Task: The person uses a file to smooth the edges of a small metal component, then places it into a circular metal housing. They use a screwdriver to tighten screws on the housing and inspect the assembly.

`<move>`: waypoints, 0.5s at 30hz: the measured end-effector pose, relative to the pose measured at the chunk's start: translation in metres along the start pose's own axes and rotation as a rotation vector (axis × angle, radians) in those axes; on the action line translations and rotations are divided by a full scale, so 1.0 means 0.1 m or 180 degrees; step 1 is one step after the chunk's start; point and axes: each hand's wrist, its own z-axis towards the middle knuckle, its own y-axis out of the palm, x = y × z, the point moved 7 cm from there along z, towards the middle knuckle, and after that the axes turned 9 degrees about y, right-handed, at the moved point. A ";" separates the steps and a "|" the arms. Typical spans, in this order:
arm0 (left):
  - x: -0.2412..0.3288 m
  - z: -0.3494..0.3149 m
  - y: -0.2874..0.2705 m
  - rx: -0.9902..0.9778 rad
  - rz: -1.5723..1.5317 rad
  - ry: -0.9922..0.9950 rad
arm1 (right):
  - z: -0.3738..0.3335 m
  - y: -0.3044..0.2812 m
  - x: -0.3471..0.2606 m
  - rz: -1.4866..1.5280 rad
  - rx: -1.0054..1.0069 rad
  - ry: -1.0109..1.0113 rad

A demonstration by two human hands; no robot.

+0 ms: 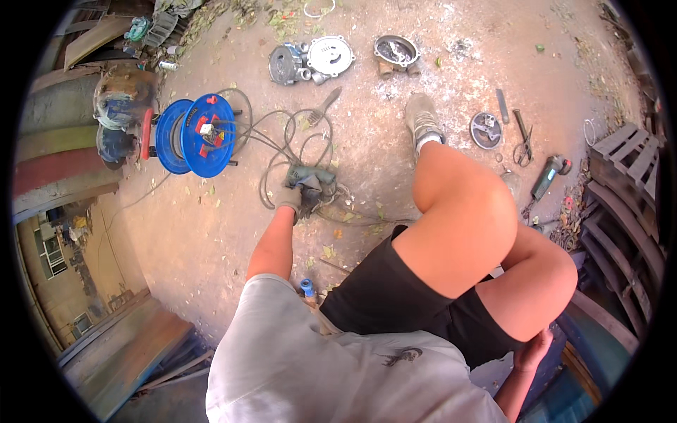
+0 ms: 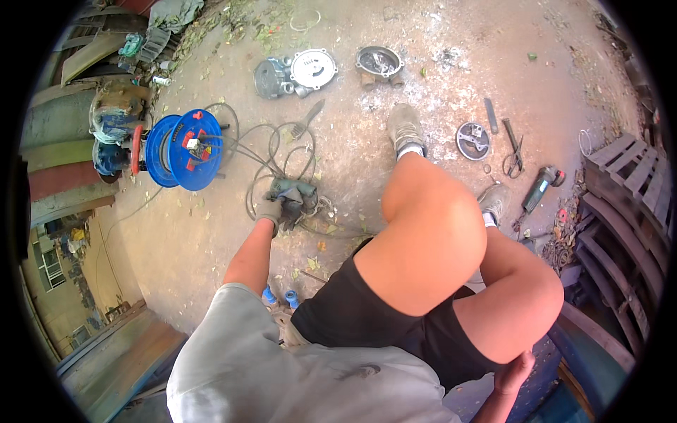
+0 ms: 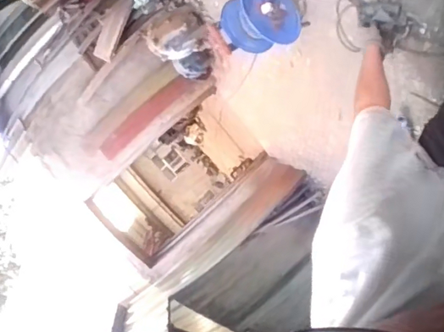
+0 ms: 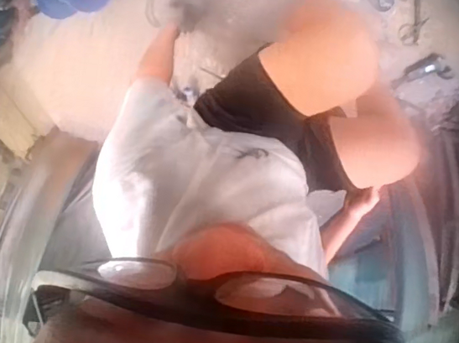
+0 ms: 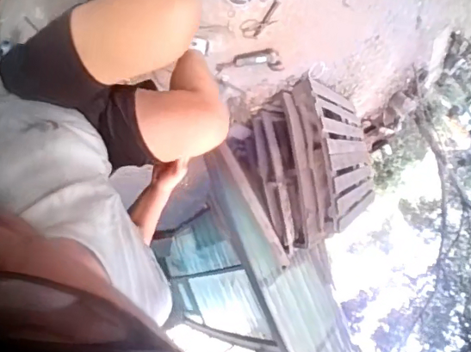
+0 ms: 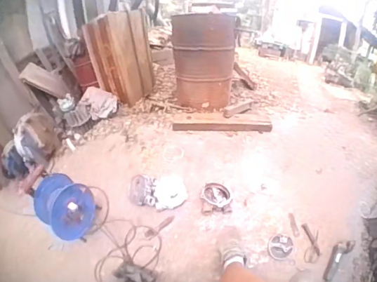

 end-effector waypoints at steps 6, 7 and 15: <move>1.51 -0.65 -0.93 -0.0081 -0.0250 0.1683 | -0.30 0.38 -0.56 -0.2128 0.0697 -0.1226; 1.73 -0.83 -1.10 -0.0262 -0.0382 0.1843 | -0.34 0.47 -0.73 -0.2461 0.0806 -0.1357; 4.79 -2.62 -2.49 0.0163 -0.0288 0.4019 | -1.29 2.07 -2.45 -0.0573 -0.1320 -0.4035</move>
